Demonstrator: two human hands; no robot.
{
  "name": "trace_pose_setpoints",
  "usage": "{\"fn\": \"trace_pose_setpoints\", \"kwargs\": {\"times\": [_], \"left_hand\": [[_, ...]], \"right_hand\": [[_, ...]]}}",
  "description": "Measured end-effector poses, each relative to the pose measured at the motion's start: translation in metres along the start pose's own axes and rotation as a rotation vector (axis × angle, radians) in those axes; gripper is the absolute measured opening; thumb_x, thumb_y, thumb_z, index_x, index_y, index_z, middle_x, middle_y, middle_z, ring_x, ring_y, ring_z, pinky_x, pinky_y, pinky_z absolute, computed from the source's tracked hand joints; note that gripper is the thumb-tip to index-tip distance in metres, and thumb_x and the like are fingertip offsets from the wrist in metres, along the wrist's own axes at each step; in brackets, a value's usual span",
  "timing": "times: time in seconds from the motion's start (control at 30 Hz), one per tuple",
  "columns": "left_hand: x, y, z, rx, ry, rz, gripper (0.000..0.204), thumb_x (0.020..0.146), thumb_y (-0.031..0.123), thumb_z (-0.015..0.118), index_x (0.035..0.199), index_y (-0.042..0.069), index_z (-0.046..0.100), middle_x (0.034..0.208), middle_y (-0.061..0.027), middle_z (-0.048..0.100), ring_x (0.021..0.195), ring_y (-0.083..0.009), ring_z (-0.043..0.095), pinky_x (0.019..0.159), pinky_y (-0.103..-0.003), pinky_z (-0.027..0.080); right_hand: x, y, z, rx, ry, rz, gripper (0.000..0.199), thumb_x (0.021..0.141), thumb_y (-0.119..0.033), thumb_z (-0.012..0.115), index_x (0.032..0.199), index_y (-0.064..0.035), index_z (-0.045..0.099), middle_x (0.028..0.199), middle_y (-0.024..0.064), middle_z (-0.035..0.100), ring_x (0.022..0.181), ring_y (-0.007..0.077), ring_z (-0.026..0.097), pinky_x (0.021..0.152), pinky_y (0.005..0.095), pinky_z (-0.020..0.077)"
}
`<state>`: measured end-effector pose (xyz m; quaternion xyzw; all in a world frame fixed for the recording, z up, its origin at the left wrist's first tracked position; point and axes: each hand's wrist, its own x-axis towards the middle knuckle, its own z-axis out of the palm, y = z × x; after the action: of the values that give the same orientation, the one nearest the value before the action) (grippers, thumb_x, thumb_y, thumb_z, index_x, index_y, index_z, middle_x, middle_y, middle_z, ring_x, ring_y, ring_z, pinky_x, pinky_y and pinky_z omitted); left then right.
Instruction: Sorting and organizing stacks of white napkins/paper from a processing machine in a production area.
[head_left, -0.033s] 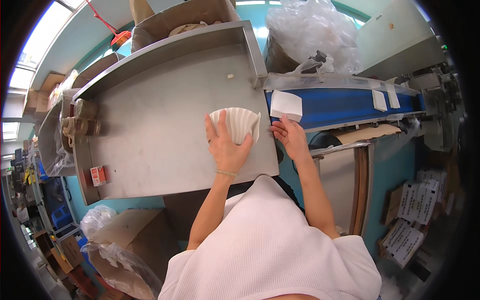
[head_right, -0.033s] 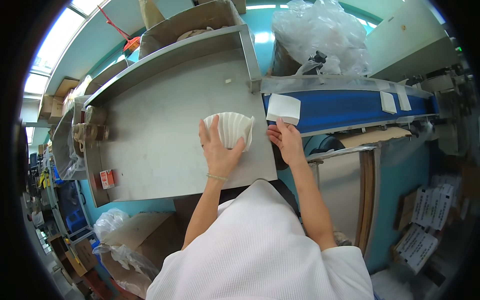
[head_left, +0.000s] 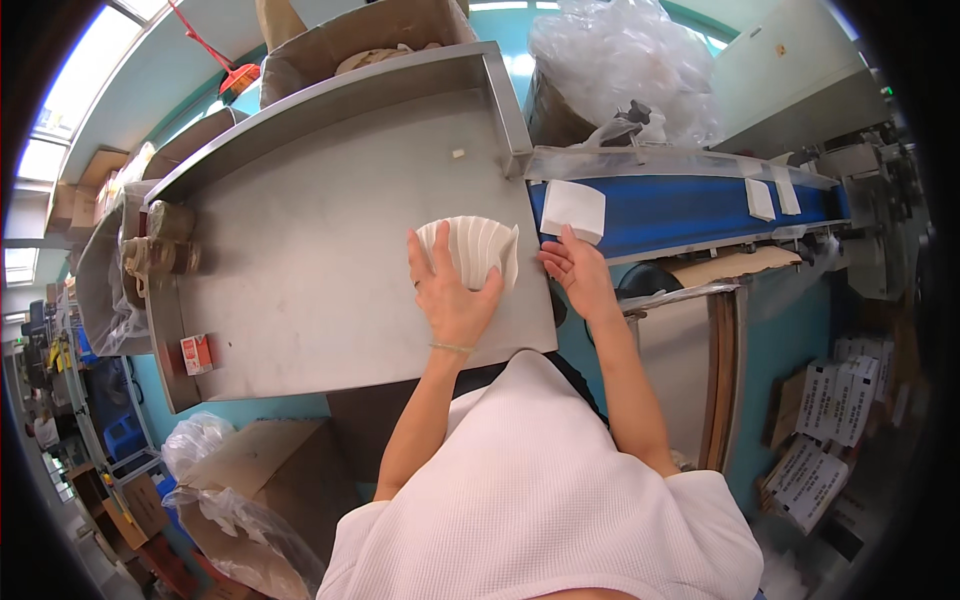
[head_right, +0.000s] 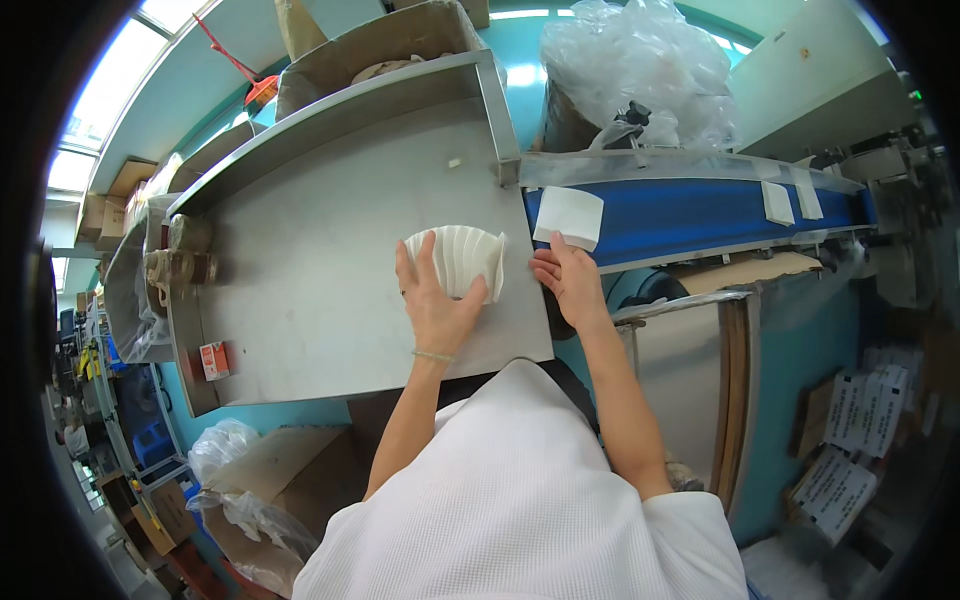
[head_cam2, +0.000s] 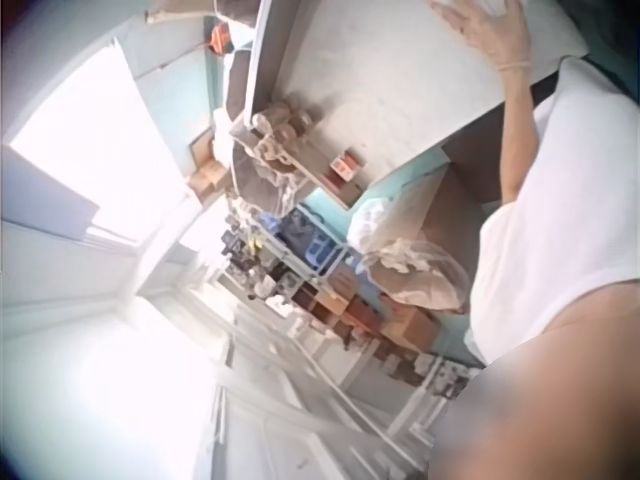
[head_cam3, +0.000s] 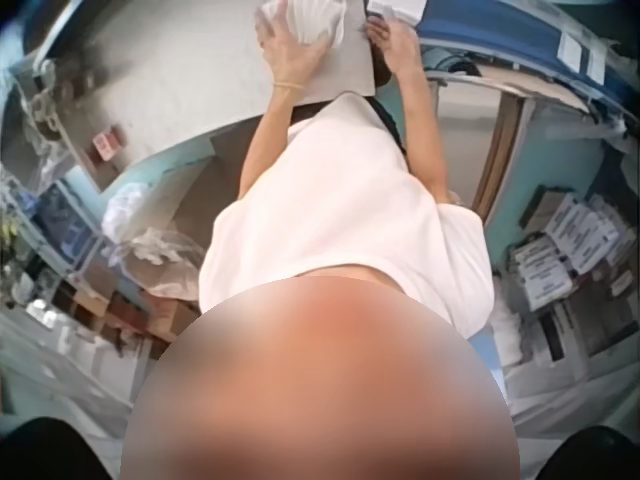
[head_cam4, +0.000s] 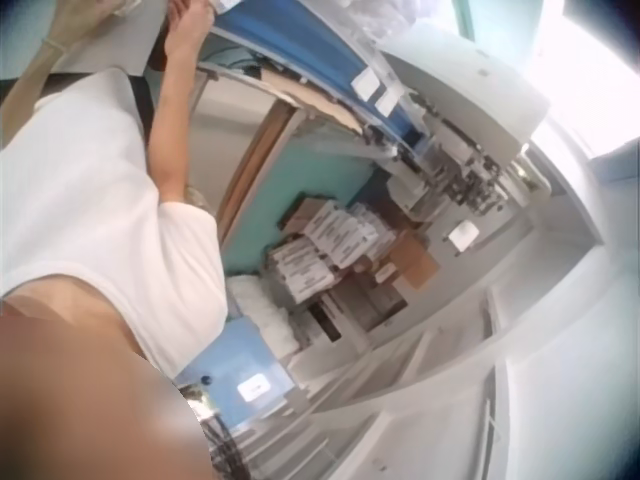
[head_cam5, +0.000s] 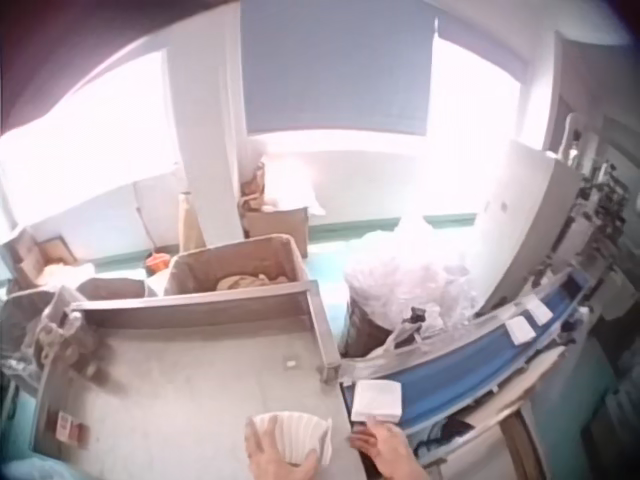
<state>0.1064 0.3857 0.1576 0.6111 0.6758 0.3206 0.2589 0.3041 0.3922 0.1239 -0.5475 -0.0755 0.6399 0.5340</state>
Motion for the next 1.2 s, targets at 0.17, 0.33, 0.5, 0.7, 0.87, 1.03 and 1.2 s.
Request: {"fn": "trace_pose_setpoints", "kwargs": {"times": [0.17, 0.33, 0.5, 0.7, 0.87, 1.03, 1.2], "left_hand": [[0.0, -0.007, 0.005, 0.032, 0.037, 0.061, 0.086, 0.069, 0.031, 0.077, 0.144, 0.016, 0.037, 0.153, -0.0272, 0.018, 0.137, -0.0459, 0.028, 0.1, -0.056, 0.038], [0.001, -0.008, 0.003, 0.032, 0.035, 0.11, 0.095, 0.067, 0.042, 0.082, 0.145, 0.014, 0.036, 0.152, -0.0294, 0.017, 0.136, -0.0462, 0.031, 0.097, -0.057, 0.04], [0.001, 0.013, 0.002, 0.131, -0.022, 0.063, 0.099, 0.065, 0.045, 0.083, 0.146, 0.014, 0.033, 0.153, -0.0295, 0.015, 0.135, -0.0478, 0.031, 0.096, -0.056, 0.042], [0.007, 0.003, 0.002, 0.163, -0.016, 0.027, 0.091, 0.068, 0.03, 0.077, 0.146, 0.018, 0.032, 0.153, -0.0287, 0.015, 0.135, -0.0493, 0.03, 0.1, -0.055, 0.038], [0.005, 0.008, 0.008, 0.109, -0.04, 0.089, 0.091, 0.068, 0.029, 0.077, 0.146, 0.018, 0.032, 0.154, -0.0283, 0.015, 0.135, -0.0485, 0.03, 0.101, -0.054, 0.038], [0.005, -0.005, 0.008, 0.11, 0.009, 0.112, 0.091, 0.068, 0.03, 0.079, 0.146, 0.018, 0.034, 0.153, -0.0293, 0.015, 0.135, -0.0482, 0.03, 0.103, -0.054, 0.036], [0.006, 0.007, 0.01, 0.025, -0.036, 0.094, 0.09, 0.07, 0.033, 0.08, 0.145, 0.013, 0.034, 0.151, -0.0323, 0.016, 0.14, -0.0465, 0.021, 0.109, -0.052, 0.03]], "right_hand": [[0.019, 0.014, 0.018, -0.789, -0.123, -0.389, 0.03, 0.095, -0.013, 0.055, 0.124, -0.0041, 0.055, 0.102, 0.0109, 0.059, 0.086, 0.019, 0.061, 0.077, 0.0299, 0.0498], [0.009, 0.027, 0.03, -0.799, -0.201, -0.482, 0.029, 0.099, -0.015, 0.05, 0.125, -0.003, 0.054, 0.099, 0.0108, 0.062, 0.087, 0.0168, 0.062, 0.078, 0.03, 0.051], [-0.002, 0.027, 0.037, -0.35, -0.169, -0.202, 0.032, 0.103, -0.02, 0.045, 0.125, 0.0023, 0.052, 0.099, 0.011, 0.065, 0.089, 0.0155, 0.064, 0.079, 0.0284, 0.0527], [0.031, -0.049, -0.061, -1.269, 0.415, -0.456, 0.034, 0.084, -0.028, 0.065, 0.097, 0.0037, 0.068, 0.092, 0.024, 0.068, 0.091, 0.0375, 0.066, 0.08, 0.0435, 0.0526], [0.071, -0.128, -0.226, -1.592, 0.778, -0.48, 0.041, 0.084, -0.033, 0.061, 0.102, 0.0047, 0.065, 0.108, 0.0298, 0.063, 0.105, 0.0429, 0.059, 0.092, 0.0457, 0.0482], [0.046, -0.109, -0.152, -1.486, 0.813, -0.582, 0.048, 0.093, -0.039, 0.058, 0.111, 0.0057, 0.061, 0.109, 0.0252, 0.063, 0.105, 0.0393, 0.06, 0.09, 0.0436, 0.0483], [-0.01, -0.022, 0.005, -0.932, -0.203, -0.282, 0.042, 0.097, -0.029, 0.056, 0.128, -0.0004, 0.052, 0.105, 0.0132, 0.065, 0.083, 0.0185, 0.063, 0.078, 0.0304, 0.0505]]}}
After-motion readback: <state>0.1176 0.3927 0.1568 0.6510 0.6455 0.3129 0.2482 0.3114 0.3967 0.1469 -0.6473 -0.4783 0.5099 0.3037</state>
